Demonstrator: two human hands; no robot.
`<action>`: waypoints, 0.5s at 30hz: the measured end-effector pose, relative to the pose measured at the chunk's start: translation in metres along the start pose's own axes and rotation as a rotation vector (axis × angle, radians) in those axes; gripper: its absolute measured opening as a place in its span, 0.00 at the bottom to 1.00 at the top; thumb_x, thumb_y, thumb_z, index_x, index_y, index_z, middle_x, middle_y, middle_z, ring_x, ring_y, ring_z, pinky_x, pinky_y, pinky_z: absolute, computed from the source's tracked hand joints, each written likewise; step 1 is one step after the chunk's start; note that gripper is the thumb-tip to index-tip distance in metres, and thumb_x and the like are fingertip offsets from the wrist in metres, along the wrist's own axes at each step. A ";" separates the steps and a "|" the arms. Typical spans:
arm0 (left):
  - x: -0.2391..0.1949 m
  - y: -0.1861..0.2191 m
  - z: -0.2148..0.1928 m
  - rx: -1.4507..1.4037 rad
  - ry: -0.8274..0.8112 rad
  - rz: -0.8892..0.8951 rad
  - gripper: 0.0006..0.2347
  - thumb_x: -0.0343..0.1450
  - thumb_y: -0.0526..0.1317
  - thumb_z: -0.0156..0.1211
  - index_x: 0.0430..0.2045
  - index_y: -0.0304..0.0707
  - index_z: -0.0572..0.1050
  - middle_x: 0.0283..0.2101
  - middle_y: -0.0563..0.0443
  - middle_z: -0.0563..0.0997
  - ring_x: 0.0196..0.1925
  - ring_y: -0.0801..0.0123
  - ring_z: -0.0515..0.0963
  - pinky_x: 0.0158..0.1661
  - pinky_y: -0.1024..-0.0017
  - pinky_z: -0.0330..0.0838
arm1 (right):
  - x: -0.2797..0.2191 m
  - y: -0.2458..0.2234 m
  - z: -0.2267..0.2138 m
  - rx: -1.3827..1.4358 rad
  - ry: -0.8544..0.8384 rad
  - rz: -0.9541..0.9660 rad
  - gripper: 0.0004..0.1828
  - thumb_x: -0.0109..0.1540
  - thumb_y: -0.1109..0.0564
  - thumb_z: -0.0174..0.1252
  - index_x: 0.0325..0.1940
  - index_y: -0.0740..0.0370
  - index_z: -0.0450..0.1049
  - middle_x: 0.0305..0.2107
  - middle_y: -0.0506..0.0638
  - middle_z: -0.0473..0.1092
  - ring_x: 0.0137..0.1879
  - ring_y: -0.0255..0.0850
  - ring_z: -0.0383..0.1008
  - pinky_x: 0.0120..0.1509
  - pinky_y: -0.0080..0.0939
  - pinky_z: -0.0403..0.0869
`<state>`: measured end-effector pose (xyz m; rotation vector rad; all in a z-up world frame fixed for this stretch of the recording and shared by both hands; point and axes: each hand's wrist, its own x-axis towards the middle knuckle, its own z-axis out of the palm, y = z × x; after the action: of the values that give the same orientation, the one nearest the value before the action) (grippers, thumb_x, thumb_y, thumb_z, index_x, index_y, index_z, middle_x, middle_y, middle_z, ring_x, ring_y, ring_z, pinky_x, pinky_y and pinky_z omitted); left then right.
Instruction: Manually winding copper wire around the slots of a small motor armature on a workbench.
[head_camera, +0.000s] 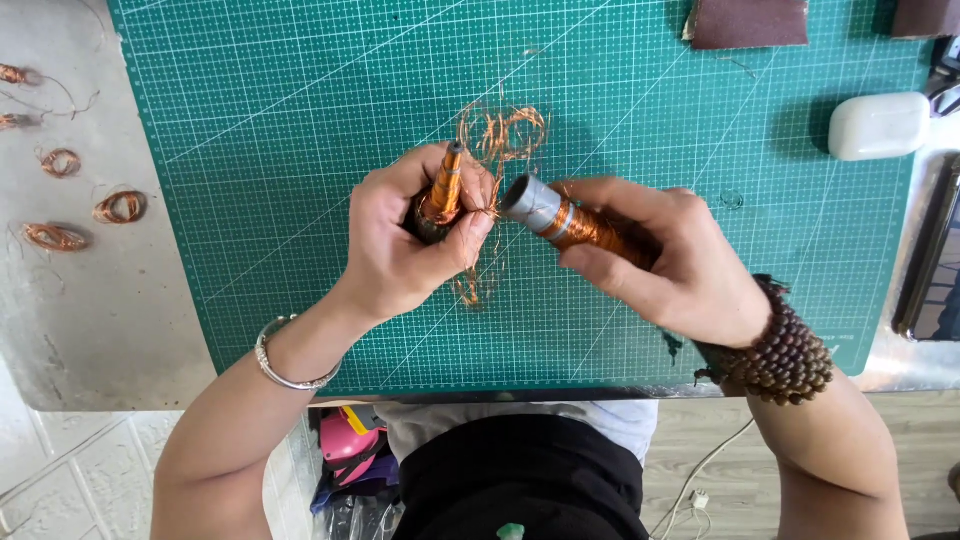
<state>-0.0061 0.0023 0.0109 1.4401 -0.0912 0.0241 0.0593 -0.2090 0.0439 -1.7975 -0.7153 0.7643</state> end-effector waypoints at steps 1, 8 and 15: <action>0.000 0.000 -0.001 0.000 0.000 -0.001 0.03 0.67 0.31 0.54 0.28 0.36 0.66 0.30 0.47 0.70 0.28 0.71 0.70 0.33 0.77 0.71 | 0.001 0.002 -0.003 0.001 0.000 0.000 0.20 0.58 0.55 0.52 0.52 0.68 0.67 0.21 0.46 0.67 0.16 0.29 0.57 0.16 0.26 0.58; 0.003 -0.014 -0.010 -0.165 -0.080 -0.101 0.03 0.68 0.35 0.54 0.30 0.38 0.67 0.29 0.51 0.73 0.17 0.80 0.66 0.23 0.84 0.69 | -0.001 0.003 -0.028 0.003 -0.215 -0.252 0.17 0.57 0.57 0.53 0.47 0.70 0.70 0.19 0.45 0.72 0.12 0.26 0.61 0.13 0.22 0.61; 0.004 -0.002 -0.004 -0.298 -0.014 -0.242 0.04 0.67 0.31 0.56 0.27 0.36 0.66 0.28 0.50 0.71 0.15 0.78 0.66 0.14 0.83 0.63 | -0.005 0.021 -0.032 0.339 -0.188 -0.277 0.18 0.63 0.54 0.45 0.50 0.70 0.64 0.30 0.54 0.75 0.11 0.26 0.63 0.12 0.21 0.66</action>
<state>-0.0021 0.0064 0.0090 1.1453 0.0663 -0.1912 0.0836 -0.2372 0.0335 -1.3017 -0.8798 0.8179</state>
